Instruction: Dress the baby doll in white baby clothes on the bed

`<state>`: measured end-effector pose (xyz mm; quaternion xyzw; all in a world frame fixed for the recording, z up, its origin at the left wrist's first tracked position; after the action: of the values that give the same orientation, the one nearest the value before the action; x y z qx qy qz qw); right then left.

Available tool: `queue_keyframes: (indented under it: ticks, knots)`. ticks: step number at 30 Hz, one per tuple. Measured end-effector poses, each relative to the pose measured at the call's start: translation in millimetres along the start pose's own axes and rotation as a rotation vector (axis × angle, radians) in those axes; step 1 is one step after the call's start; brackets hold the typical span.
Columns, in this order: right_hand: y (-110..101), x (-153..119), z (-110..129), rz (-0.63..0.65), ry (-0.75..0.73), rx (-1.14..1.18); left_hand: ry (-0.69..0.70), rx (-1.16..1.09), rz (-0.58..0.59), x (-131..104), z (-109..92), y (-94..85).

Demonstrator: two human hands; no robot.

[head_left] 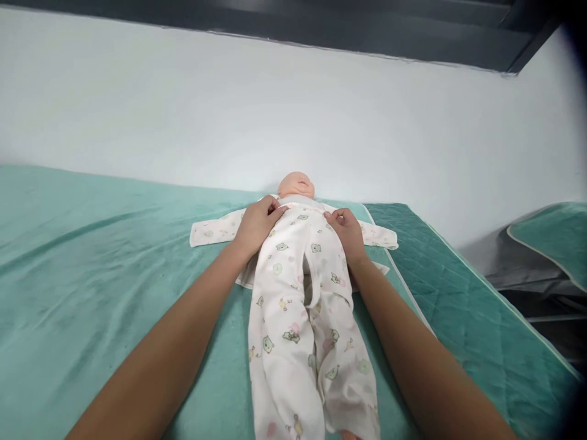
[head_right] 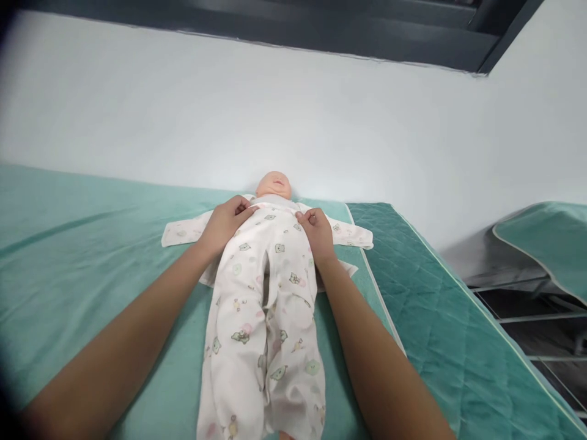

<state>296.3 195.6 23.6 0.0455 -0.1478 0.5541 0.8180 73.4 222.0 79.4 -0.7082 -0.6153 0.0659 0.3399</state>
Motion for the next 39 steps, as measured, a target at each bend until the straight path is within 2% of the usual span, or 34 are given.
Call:
queue_keyframes:
  ticks: [3,7,9,11,14,17,19,24,28,32,35,39]
  knots:
    - [-2.7,-3.6,3.8,0.044,-0.073,-0.034,0.018,0.149,-0.031,-7.7,2.0,-3.5]
    - [-12.4,-8.9,7.4,-0.010,-0.190,-0.251,0.010,0.434,-0.205,-17.1,10.8,-13.3]
    - [-17.9,-11.0,9.2,-0.050,-0.238,-0.417,-0.060,0.513,-0.270,-23.4,18.9,-19.5]
    - [-25.2,-12.4,10.0,-0.097,-0.218,-0.560,-0.186,0.518,-0.276,-31.9,29.9,-26.0]
    - [-40.5,-13.4,8.6,-0.126,-0.066,-0.748,-0.354,0.438,-0.188,-46.0,46.0,-34.5]
    - [-55.3,-13.8,3.7,-0.042,0.095,-0.896,-0.360,0.261,-0.121,-53.4,52.8,-40.0]
    - [-61.9,-13.7,0.1,0.014,0.143,-0.913,-0.345,0.103,-0.101,-53.0,53.7,-41.3]
    - [-63.7,-13.7,-4.1,0.047,0.131,-0.759,-0.407,-0.208,-0.045,-48.4,53.2,-36.3]
    - [-56.0,-15.5,-1.3,0.097,0.088,-0.612,-0.448,-0.463,-0.063,-50.4,47.8,-33.7]
    - [-56.1,-15.7,1.9,0.007,0.106,-0.541,-0.437,-0.746,-0.013,-50.4,42.8,-34.5]
    - [-59.2,-15.0,2.0,-0.054,0.153,-0.504,-0.487,-0.764,-0.012,-49.2,48.8,-40.4]
    - [-65.3,-12.9,3.3,-0.067,0.154,-0.491,-0.574,-0.683,0.021,-50.3,61.0,-49.5]
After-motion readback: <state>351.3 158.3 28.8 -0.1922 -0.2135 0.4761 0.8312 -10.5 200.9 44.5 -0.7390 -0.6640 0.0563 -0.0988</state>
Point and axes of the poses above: each hand's wrist, its own x-axis towards the middle knuckle, its own y-axis out of the palm, z = x × y, the point moved 3 cm from there along x, towards the middle knuckle
